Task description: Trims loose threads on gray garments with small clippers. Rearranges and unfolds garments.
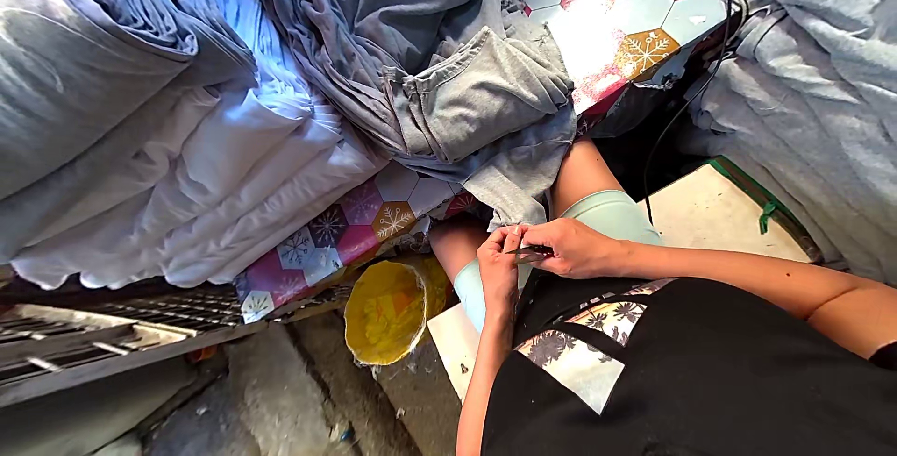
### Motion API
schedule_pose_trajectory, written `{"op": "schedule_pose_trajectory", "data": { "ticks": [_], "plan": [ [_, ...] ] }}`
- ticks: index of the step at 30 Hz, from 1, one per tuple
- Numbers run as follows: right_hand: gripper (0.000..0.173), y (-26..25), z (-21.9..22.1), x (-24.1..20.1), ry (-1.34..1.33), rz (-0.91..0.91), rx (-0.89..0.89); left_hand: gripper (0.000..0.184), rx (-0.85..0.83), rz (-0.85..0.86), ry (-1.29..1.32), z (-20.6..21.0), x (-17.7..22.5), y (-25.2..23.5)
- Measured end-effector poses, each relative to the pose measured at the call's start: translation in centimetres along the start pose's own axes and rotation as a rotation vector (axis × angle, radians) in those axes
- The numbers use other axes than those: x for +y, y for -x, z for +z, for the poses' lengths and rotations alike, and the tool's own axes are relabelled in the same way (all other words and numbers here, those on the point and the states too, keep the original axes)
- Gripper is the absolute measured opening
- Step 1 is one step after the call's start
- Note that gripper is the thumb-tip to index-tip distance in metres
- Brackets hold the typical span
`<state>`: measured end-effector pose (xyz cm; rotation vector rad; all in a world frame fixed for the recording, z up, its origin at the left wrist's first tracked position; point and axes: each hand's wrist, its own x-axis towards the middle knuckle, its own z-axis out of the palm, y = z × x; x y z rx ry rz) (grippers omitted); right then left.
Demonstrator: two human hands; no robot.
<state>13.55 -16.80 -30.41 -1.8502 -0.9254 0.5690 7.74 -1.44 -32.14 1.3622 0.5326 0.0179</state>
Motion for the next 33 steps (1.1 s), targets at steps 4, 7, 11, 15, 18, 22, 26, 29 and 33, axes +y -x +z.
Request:
{"op": "schedule_pose_trajectory", "data": {
  "ticks": [4, 7, 11, 15, 18, 22, 26, 29, 33],
  "plan": [
    [0.036, 1.1, -0.8, 1.8, -0.426, 0.192, -0.241, 0.03, -0.001, 0.109, 0.004, -0.7, -0.3, 0.2],
    [0.036, 1.5, -0.5, 3.2, -0.609, 0.265, -0.182, 0.032, 0.011, 0.174, -0.008, -0.8, -0.5, 0.2],
    [0.039, 0.3, -1.0, 1.8, -0.758, 0.417, -0.128, 0.03, 0.019, 0.253, -0.083, -0.9, -0.7, 0.3],
    [0.051, -1.4, -1.6, 0.7, -0.757, 0.611, -0.211, 0.03, 0.039, 0.311, -0.126, -0.9, -0.8, 0.1],
    [0.053, -2.2, -1.9, 0.9, -0.816, 0.679, -0.222, 0.029, 0.052, 0.315, -0.151, -1.0, -0.7, 0.1],
    [0.051, -2.6, -1.9, 1.6, -0.971, 0.744, -0.211, 0.028, 0.054, 0.297, -0.199, -1.0, -0.8, 0.2],
    [0.047, -2.8, -1.4, 1.9, -1.003, 0.769, -0.209, 0.029, 0.061, 0.298, -0.222, -1.2, -0.8, 0.1],
    [0.047, -2.8, -1.1, 1.8, -0.976, 0.757, -0.194, 0.03, 0.058, 0.291, -0.195, -1.3, -1.0, 0.0],
    [0.05, -2.8, -1.6, 1.7, -0.912, 0.736, -0.236, 0.033, 0.049, 0.307, -0.143, -1.6, -0.9, -0.1]
  ]
}}
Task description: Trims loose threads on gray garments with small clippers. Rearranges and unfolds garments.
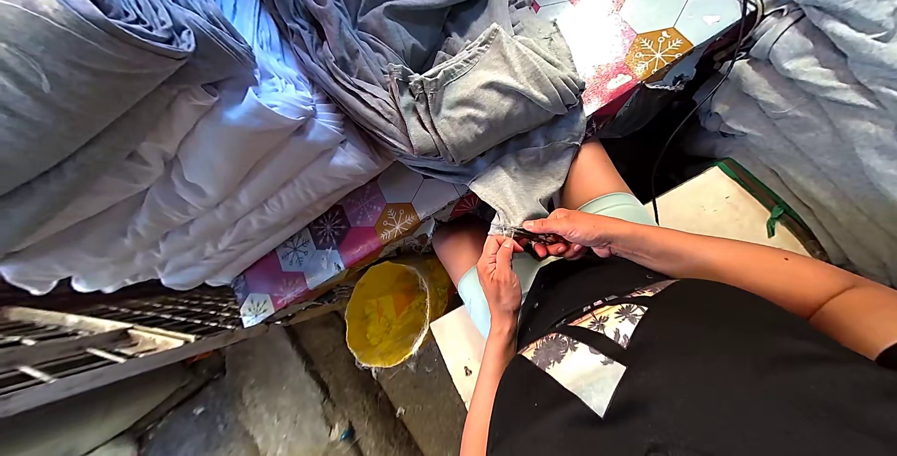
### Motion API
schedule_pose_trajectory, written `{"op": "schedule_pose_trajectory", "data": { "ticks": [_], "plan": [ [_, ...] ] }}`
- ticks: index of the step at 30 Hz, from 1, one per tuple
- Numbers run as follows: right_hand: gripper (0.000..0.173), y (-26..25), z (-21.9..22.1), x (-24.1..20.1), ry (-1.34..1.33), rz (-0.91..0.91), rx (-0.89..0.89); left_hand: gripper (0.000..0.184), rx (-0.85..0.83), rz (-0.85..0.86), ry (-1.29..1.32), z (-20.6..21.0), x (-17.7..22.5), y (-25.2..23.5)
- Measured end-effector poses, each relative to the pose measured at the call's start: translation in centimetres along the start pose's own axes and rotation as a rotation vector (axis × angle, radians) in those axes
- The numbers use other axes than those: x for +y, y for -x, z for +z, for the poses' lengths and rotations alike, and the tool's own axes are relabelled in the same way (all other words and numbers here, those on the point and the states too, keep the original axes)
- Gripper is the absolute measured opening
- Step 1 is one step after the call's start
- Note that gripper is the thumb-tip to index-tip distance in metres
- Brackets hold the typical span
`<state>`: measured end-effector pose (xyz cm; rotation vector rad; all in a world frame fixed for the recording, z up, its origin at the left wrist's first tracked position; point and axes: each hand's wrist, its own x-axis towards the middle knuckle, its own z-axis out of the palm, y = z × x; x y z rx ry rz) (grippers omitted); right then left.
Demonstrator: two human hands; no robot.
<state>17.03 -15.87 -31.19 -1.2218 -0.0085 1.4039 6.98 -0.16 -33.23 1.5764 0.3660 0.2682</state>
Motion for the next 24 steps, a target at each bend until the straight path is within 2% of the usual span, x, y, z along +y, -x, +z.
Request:
{"op": "schedule_pose_trajectory", "data": {
  "ticks": [10, 18, 20, 22, 24],
  "plan": [
    [0.053, -0.7, 0.4, -2.0, 0.013, 0.061, 0.037, 0.033, -0.023, 0.024, -0.088, 0.0, 0.2, 0.1],
    [0.047, -1.9, 0.6, -0.7, -0.063, -0.003, 0.027, 0.032, -0.03, 0.052, -0.152, 0.1, 0.2, -0.1],
    [0.048, -1.7, 0.6, -0.5, -0.012, -0.059, 0.043, 0.033, -0.017, 0.033, -0.114, 0.1, 0.0, -0.3],
    [0.045, -1.0, 0.7, -0.5, 0.145, -0.216, 0.151, 0.034, 0.0, -0.001, -0.037, 0.0, -0.4, -0.5],
    [0.027, -1.3, 0.1, 0.5, 0.303, -0.451, 0.298, 0.036, 0.007, -0.03, 0.043, -0.1, -0.6, -0.8]
  ]
}}
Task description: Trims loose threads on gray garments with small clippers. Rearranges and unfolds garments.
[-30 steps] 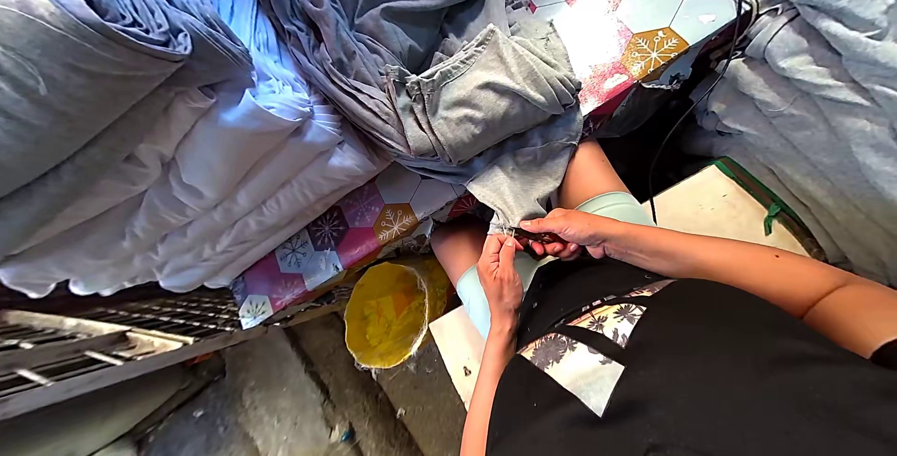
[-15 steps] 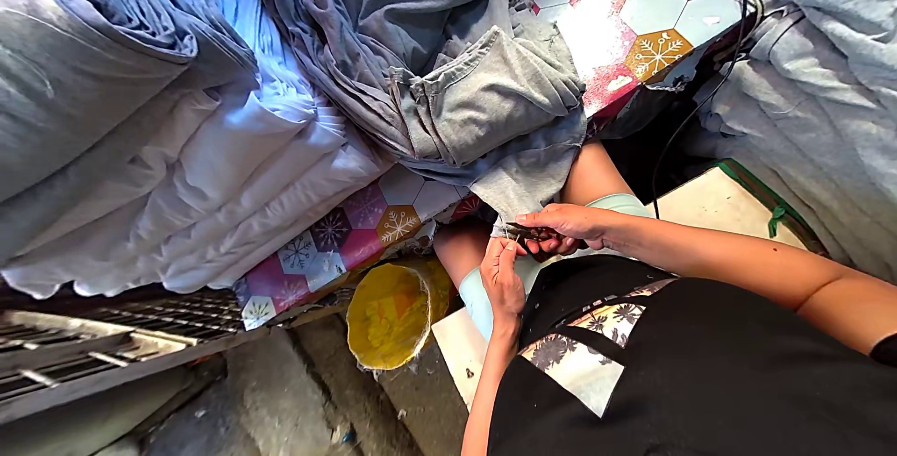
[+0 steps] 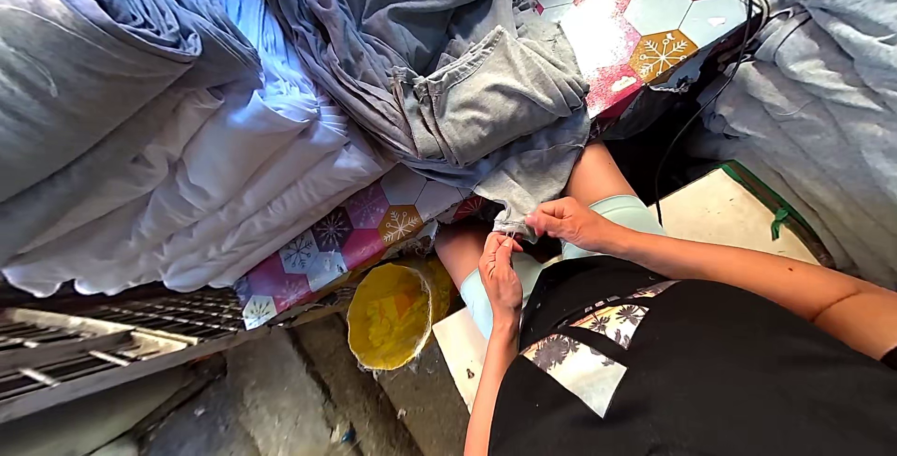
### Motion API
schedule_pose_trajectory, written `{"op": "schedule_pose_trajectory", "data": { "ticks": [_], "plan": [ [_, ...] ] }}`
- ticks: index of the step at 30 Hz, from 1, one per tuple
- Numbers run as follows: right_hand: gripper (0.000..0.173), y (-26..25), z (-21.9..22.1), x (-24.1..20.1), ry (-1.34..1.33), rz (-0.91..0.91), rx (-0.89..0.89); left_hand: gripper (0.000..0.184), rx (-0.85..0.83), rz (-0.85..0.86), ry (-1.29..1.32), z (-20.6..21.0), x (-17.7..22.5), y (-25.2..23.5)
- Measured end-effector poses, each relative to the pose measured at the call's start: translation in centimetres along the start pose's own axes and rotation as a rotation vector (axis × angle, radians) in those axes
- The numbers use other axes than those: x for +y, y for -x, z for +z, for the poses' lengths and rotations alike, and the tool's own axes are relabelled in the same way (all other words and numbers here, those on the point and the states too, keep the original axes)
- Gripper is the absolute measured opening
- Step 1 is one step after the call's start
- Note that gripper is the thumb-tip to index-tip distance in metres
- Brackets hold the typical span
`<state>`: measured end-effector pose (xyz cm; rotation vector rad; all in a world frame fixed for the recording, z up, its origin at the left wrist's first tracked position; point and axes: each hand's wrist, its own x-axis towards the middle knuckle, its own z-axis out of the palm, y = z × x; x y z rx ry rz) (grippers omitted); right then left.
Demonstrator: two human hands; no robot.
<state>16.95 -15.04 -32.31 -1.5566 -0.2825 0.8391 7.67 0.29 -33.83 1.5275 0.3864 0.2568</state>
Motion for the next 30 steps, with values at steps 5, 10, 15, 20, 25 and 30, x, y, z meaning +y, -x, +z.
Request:
{"op": "schedule_pose_trajectory", "data": {
  "ticks": [5, 10, 15, 20, 25, 30],
  "plan": [
    [0.024, -1.8, 0.1, 2.4, 0.259, -0.233, 0.053, 0.033, -0.006, -0.078, 0.031, -0.1, 0.4, -0.6],
    [0.015, -1.7, 0.4, 2.0, 0.245, -0.201, 0.052, 0.033, 0.094, -0.071, -0.304, -7.2, 1.9, -1.3],
    [0.017, -1.4, 0.9, 1.9, 0.22, -0.169, 0.062, 0.078, 0.554, -0.408, -1.191, -16.5, 0.0, -1.5],
    [0.016, -1.5, 1.7, 0.9, 0.219, -0.187, 0.091, 0.039, 0.052, -0.376, -0.584, -8.0, 2.0, -0.5],
    [0.014, -1.4, 2.5, 1.0, 0.319, -0.273, 0.076, 0.03, 0.071, -0.531, 0.34, -0.6, 2.1, -0.5],
    [0.034, -1.2, 1.7, 1.3, 0.426, -0.346, 0.025, 0.013, 0.28, -0.392, 0.397, -0.2, 3.2, -1.1]
  ]
}}
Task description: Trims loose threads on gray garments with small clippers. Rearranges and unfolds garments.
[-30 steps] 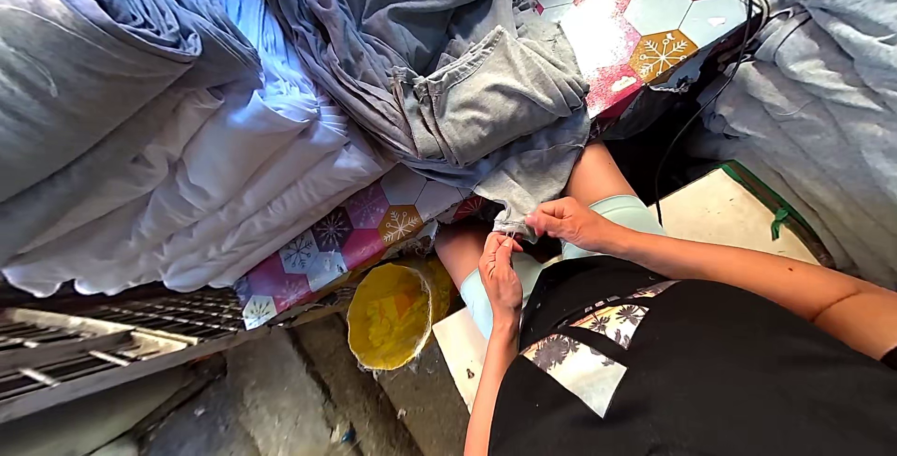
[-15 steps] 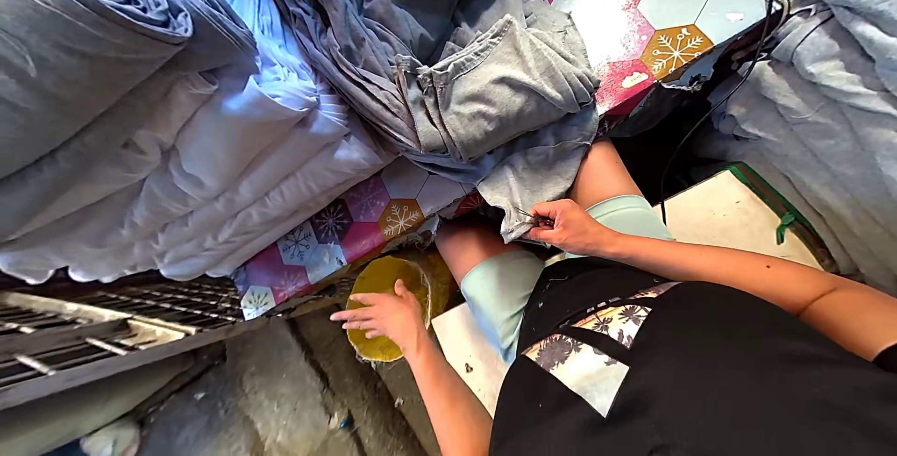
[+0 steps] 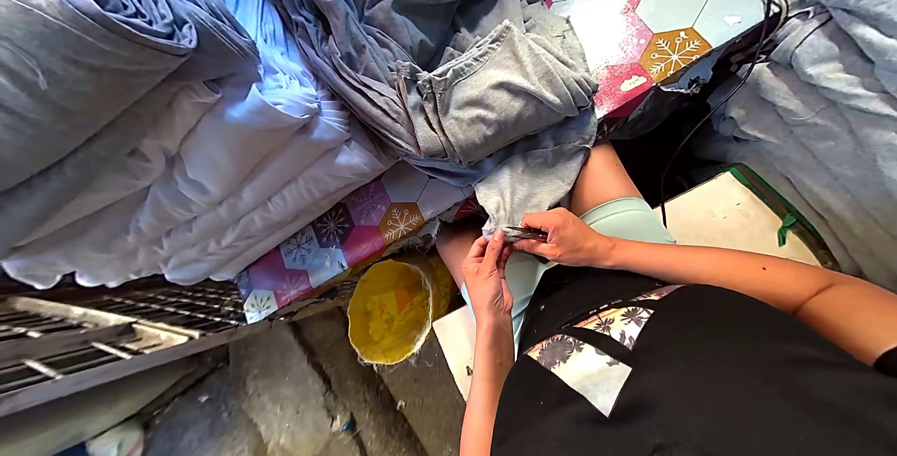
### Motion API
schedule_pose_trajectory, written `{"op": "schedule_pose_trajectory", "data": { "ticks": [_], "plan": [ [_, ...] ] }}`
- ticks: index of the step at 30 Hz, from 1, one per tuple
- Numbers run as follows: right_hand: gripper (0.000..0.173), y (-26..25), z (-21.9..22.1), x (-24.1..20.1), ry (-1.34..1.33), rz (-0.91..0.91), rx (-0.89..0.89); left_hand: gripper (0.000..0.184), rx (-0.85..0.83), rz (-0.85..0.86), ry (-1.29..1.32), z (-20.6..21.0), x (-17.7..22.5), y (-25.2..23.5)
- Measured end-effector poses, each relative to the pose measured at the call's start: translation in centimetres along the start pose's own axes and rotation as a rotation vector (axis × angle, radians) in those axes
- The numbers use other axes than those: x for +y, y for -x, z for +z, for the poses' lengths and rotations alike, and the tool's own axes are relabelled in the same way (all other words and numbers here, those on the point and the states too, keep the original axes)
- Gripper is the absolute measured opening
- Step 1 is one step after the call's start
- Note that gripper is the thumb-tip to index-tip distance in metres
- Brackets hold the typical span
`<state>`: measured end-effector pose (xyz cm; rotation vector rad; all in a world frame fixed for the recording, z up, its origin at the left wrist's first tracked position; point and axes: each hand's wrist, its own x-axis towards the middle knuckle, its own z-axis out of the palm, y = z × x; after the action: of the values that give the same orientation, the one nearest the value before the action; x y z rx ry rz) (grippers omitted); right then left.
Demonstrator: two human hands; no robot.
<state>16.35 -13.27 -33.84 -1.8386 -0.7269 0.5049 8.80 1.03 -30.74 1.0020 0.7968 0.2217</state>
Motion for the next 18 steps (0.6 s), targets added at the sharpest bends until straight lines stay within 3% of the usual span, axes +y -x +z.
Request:
{"op": "schedule_pose_trajectory", "data": {
  "ticks": [5, 12, 18],
  "plan": [
    [0.041, 0.6, -1.4, 0.4, 0.091, -0.082, 0.053, 0.014, 0.026, 0.034, 0.107, 0.3, 1.2, 0.6],
    [0.035, 0.5, -1.0, -0.4, 0.375, -0.386, 0.318, 0.016, -0.026, -0.028, 0.151, 1.6, 1.6, 1.7],
    [0.033, 0.7, -1.1, -0.6, 0.392, -0.383, 0.402, 0.015, -0.015, -0.045, 0.17, 2.2, 1.2, 2.0]
  ]
}}
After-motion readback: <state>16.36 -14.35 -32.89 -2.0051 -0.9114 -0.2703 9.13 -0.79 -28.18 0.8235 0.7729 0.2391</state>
